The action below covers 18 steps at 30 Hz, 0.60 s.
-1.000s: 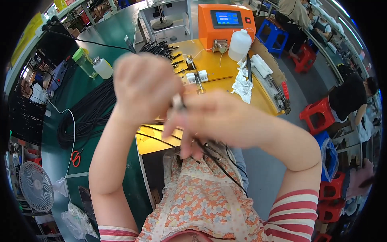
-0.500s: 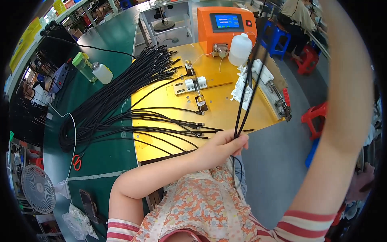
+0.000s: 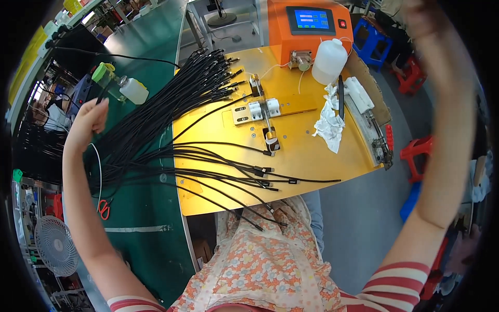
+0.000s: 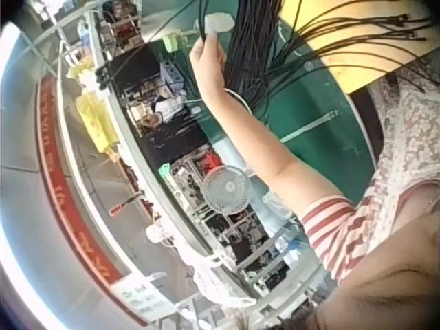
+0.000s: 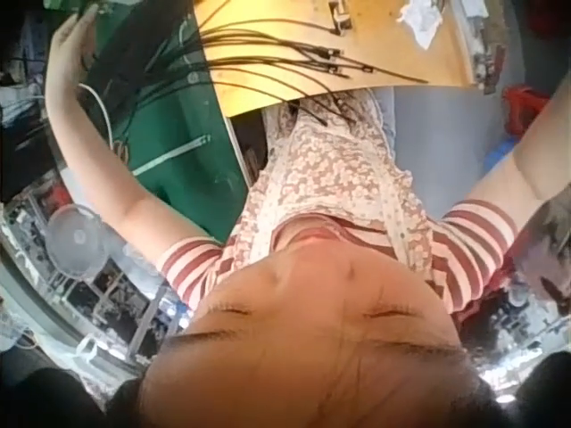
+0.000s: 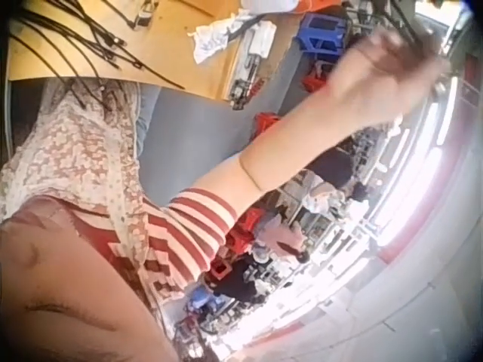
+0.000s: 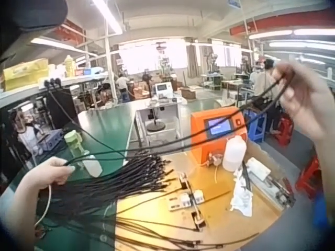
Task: Assembling and processing electrical cables using an industrial crimping or connector machine.
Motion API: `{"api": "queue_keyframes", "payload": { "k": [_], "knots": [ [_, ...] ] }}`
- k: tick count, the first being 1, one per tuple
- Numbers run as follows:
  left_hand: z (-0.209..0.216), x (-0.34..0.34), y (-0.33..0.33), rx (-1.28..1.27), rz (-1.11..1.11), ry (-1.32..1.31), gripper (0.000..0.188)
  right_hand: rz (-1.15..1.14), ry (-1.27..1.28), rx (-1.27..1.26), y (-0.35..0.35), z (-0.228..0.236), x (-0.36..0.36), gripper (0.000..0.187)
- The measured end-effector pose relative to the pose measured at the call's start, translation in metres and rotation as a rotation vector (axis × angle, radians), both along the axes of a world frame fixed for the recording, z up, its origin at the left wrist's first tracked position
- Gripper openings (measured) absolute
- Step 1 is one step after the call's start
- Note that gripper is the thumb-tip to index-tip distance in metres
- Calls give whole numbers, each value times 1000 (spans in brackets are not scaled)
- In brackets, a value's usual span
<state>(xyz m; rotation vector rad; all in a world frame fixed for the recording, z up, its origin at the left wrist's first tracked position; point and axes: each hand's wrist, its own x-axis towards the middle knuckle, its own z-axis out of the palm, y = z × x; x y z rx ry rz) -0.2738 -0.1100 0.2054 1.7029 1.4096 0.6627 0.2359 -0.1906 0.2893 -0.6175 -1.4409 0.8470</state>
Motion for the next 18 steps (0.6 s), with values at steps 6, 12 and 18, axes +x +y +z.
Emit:
{"api": "queue_keyframes", "payload": {
  "k": [6, 12, 18],
  "knots": [
    [-56, -23, -8, 264, -44, 629, 108, 278, -156, -189, -12, -190, -140, 19],
    [-127, 166, -79, 132, -375, -69, 79, 355, -319, -308, -3, -225, -156, 22],
    [-146, 170, -64, 95, -350, 117, 20, 162, -444, -343, 28, -204, -97, 15]
  ]
}}
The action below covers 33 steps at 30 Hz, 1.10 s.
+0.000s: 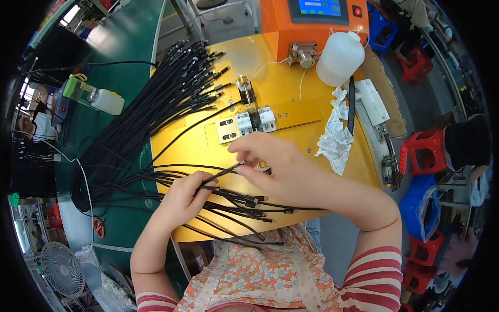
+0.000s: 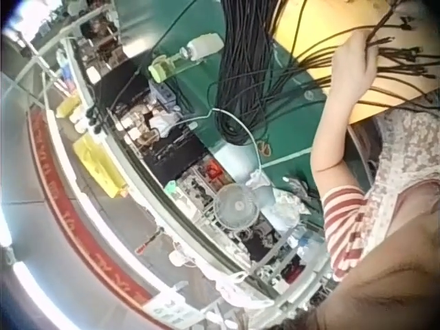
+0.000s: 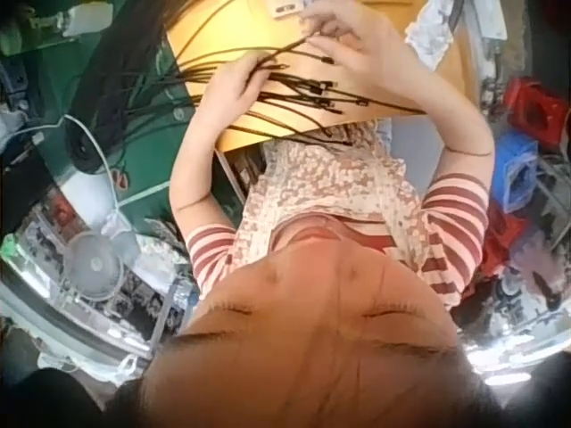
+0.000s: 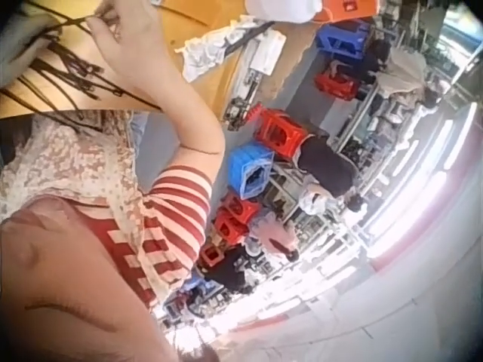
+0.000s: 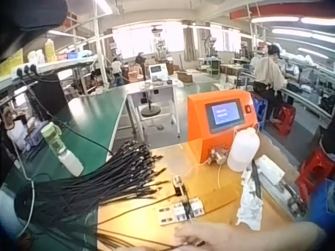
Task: Assembling and processing electrical cables using an industrial crimping or connector machine.
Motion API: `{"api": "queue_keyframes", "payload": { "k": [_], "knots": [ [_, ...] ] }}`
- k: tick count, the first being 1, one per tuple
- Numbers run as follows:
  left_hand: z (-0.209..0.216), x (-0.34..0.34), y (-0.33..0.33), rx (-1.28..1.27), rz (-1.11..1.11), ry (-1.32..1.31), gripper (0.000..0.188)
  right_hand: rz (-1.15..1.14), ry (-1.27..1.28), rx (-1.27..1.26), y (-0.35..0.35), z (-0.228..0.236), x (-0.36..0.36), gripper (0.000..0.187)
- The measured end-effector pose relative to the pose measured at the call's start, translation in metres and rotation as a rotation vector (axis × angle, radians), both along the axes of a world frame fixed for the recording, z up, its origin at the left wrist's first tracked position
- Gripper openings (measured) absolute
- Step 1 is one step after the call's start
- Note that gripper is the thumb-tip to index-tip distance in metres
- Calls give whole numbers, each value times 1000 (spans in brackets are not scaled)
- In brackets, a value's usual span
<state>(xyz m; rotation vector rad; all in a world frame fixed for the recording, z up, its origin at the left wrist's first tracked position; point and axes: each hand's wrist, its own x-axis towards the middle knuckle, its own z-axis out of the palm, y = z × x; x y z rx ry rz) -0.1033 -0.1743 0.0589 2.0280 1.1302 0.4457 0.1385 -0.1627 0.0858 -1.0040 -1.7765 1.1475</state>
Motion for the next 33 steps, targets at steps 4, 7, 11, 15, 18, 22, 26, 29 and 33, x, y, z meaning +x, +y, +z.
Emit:
{"api": "queue_keyframes", "payload": {
  "k": [4, 7, 11, 15, 18, 22, 26, 29, 33],
  "knots": [
    [24, 7, 21, -360, -113, 12, 38, 244, -192, -1, 22, 2, 23, 11],
    [24, 12, 35, -350, -145, -127, 60, 168, -97, 60, 30, -7, 26, 11],
    [23, 40, 55, -168, -101, -93, 29, 30, 89, -34, 38, -19, 28, 13],
    [7, 50, 65, 52, -132, -107, 32, 16, 144, -1, 47, -29, 36, 11],
    [18, 59, 67, 92, -42, -132, 43, -23, 135, -18, 48, -31, 39, 11],
    [12, 27, 80, -19, -63, 134, 44, -190, 275, -221, 49, -33, 46, 9],
    [18, 38, 81, -101, -33, -15, 42, -179, 237, -188, 51, -41, 44, 9],
    [12, 56, 68, -440, 130, -394, 47, -108, 98, -53, 50, -40, 43, 9],
    [-5, 52, 71, -292, 263, -423, 36, -177, 269, -245, 48, -37, 41, 8]
  ]
}}
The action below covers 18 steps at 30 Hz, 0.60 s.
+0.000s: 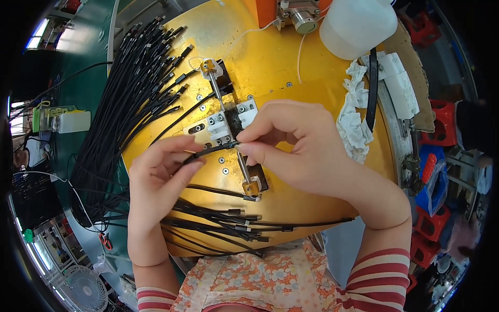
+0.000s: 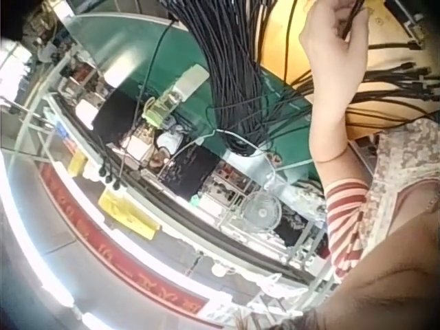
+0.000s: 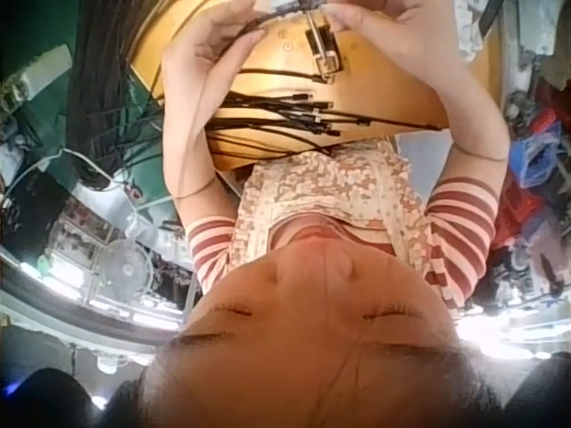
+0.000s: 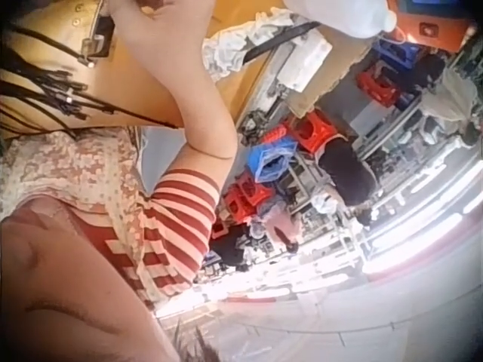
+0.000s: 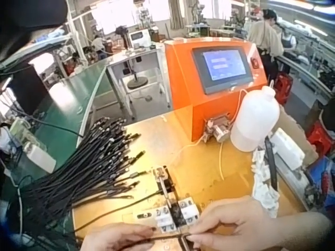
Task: Assembling and processing electrical cables using an industrial crimping or connector machine.
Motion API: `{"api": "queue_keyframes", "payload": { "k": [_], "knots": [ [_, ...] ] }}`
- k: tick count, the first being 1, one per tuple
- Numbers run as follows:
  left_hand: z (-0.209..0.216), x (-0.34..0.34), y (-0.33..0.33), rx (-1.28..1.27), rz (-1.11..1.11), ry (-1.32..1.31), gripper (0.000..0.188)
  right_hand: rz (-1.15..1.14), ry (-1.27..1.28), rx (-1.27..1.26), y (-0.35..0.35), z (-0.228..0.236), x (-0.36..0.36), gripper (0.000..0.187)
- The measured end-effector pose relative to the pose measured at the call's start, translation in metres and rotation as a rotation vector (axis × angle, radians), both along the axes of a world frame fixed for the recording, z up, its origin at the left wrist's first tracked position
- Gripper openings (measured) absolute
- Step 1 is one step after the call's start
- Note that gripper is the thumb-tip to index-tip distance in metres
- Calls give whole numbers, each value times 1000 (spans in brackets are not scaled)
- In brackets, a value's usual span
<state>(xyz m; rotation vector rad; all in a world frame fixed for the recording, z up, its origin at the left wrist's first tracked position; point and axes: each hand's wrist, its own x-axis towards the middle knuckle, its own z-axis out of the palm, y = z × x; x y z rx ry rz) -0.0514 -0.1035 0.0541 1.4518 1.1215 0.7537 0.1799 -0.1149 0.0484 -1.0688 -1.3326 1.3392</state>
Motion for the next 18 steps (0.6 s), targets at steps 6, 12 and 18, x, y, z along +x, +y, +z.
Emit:
{"api": "queue_keyframes", "payload": {
  "k": [6, 12, 18],
  "knots": [
    [1, 9, 7, 419, -246, 229, 20, 90, -145, 228, 3, -8, -3, 9],
    [-4, 7, 13, 635, -317, 340, 19, 143, -187, 274, 7, -12, -6, 10],
    [-29, 7, 19, 779, -148, 344, 34, 10, -416, 426, 18, -28, -9, 8]
  ]
}}
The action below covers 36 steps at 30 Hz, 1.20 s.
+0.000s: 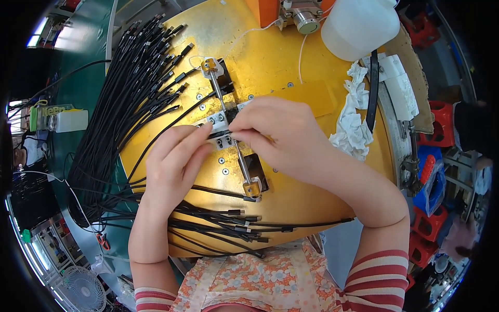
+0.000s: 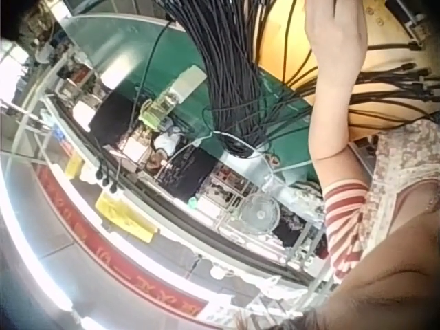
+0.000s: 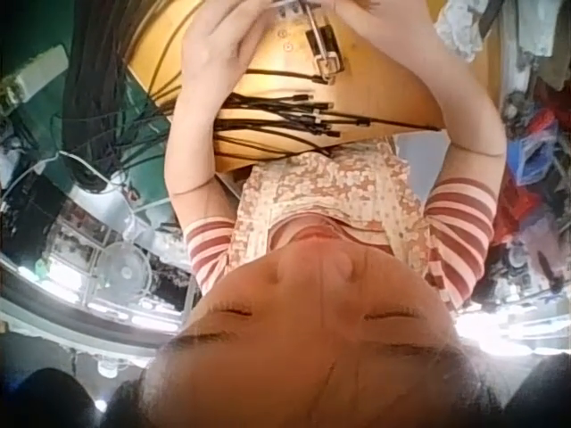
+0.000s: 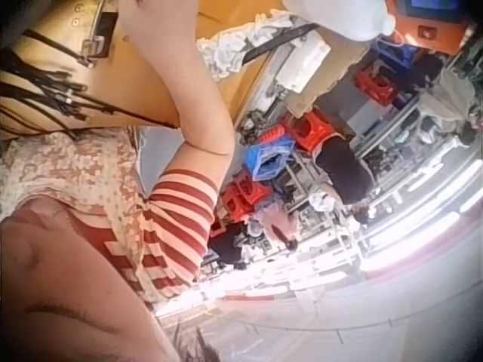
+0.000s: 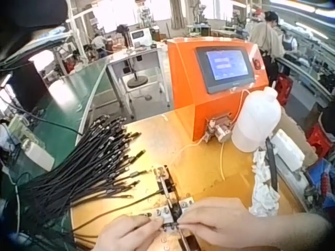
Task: Assembling and processing electrical cables using an industrial crimping or connector machine.
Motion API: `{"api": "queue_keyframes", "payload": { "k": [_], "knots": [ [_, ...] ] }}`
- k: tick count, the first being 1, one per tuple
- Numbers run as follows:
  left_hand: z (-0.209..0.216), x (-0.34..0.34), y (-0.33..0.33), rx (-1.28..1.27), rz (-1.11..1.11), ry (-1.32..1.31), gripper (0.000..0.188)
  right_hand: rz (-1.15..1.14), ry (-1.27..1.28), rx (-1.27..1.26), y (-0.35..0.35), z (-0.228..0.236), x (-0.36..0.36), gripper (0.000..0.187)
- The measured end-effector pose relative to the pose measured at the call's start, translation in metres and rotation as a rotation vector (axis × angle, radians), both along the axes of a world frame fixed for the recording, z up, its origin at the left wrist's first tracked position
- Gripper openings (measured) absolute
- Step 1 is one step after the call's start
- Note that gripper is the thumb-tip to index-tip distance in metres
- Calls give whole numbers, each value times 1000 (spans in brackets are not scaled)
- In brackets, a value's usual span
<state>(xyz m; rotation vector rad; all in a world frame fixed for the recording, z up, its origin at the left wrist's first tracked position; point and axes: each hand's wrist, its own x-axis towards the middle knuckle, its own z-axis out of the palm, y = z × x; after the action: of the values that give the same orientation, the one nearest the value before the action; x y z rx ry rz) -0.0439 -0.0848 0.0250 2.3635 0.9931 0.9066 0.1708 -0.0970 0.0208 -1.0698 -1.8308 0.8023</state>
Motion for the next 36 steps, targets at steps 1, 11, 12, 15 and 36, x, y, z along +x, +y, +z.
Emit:
{"api": "queue_keyframes", "payload": {
  "k": [1, 11, 12, 15, 36],
  "knots": [
    [-3, -4, 1, 77, -35, 99, 37, -27, -38, 29, 1, -4, 1, 8],
    [-6, 0, 5, 301, -71, 324, 36, -65, -169, -9, 2, -8, 4, 7],
    [-4, 1, 4, 309, -54, 334, 36, -31, -236, 41, 3, -5, 5, 10],
    [-7, 2, 1, 335, -30, 367, 36, 24, -457, 137, -3, 11, 8, 13],
    [-10, 0, -6, 448, -3, 445, 40, 26, -846, -337, -168, 32, 84, 31]
  ]
}}
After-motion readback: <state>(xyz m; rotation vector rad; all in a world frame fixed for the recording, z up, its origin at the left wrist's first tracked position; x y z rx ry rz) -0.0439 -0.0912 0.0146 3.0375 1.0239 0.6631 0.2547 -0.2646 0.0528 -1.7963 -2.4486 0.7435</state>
